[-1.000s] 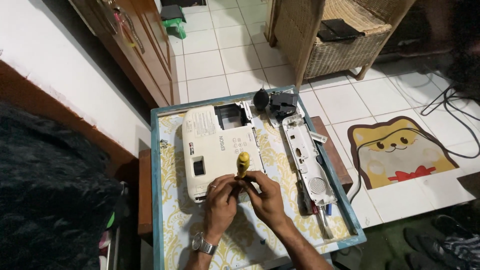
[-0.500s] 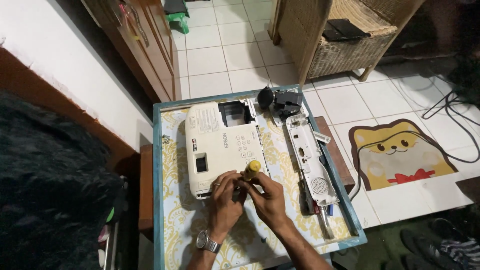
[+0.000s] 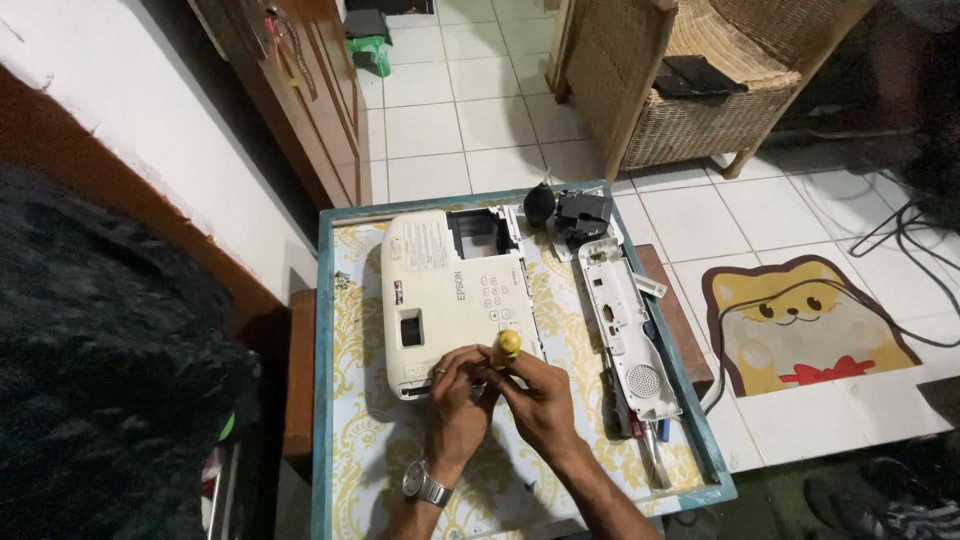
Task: Removing the outer plastic casing and side panels of an Epson projector using a screwdriver.
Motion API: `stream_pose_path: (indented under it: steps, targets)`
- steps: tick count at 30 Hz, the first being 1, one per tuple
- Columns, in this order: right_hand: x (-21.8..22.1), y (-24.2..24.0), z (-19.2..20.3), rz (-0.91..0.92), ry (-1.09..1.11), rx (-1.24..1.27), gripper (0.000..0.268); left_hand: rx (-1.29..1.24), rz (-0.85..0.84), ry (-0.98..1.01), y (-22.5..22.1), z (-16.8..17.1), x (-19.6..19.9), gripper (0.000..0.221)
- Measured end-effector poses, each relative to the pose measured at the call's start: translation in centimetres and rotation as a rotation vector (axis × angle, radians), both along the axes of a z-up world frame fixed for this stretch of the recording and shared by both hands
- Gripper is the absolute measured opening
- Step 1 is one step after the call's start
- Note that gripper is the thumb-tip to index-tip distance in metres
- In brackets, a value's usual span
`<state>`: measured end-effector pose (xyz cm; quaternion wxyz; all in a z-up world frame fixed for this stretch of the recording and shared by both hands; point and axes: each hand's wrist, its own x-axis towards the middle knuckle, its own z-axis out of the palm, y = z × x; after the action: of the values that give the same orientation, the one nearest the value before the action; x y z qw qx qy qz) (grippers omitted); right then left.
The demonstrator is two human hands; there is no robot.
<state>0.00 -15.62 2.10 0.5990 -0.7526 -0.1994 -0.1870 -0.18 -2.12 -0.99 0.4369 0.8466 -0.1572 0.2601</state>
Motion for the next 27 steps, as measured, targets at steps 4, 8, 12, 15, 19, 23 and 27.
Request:
stream_pose_path:
  steps: [4, 8, 12, 15, 19, 23, 27]
  targets:
    - [0.2, -0.3, -0.6, 0.081, 0.031, -0.018, 0.042, 0.009, -0.024, -0.038, 0.4, -0.3, 0.0, 0.023]
    - [0.1, 0.3, 0.4, 0.036, 0.038, -0.129, 0.025, -0.002, 0.004, -0.012, 0.6, -1.0, 0.1, 0.013]
    - [0.0, 0.4, 1.5, -0.002, -0.001, -0.068, 0.015, -0.01, 0.021, -0.048, 0.4, -0.4, 0.2, 0.022]
    - [0.1, -0.6, 1.1, 0.03, 0.044, -0.056, 0.021, -0.016, 0.001, 0.012, 0.4, -1.4, 0.2, 0.04]
    - [0.3, -1.7, 0.7, 0.085, 0.133, -0.129, 0.048, -0.005, -0.089, -0.015, 1.9, 0.3, -0.7, 0.036]
    - [-0.1, -1.4, 3.0, 0.138, 0.196, -0.139, 0.057, 0.079, -0.101, 0.047, 3.1, 0.2, -1.8, 0.051]
    - [-0.4, -1.4, 4.3, 0.147, 0.175, -0.198, 0.063, 0.104, -0.076, 0.016, 2.7, -0.9, -1.5, 0.043]
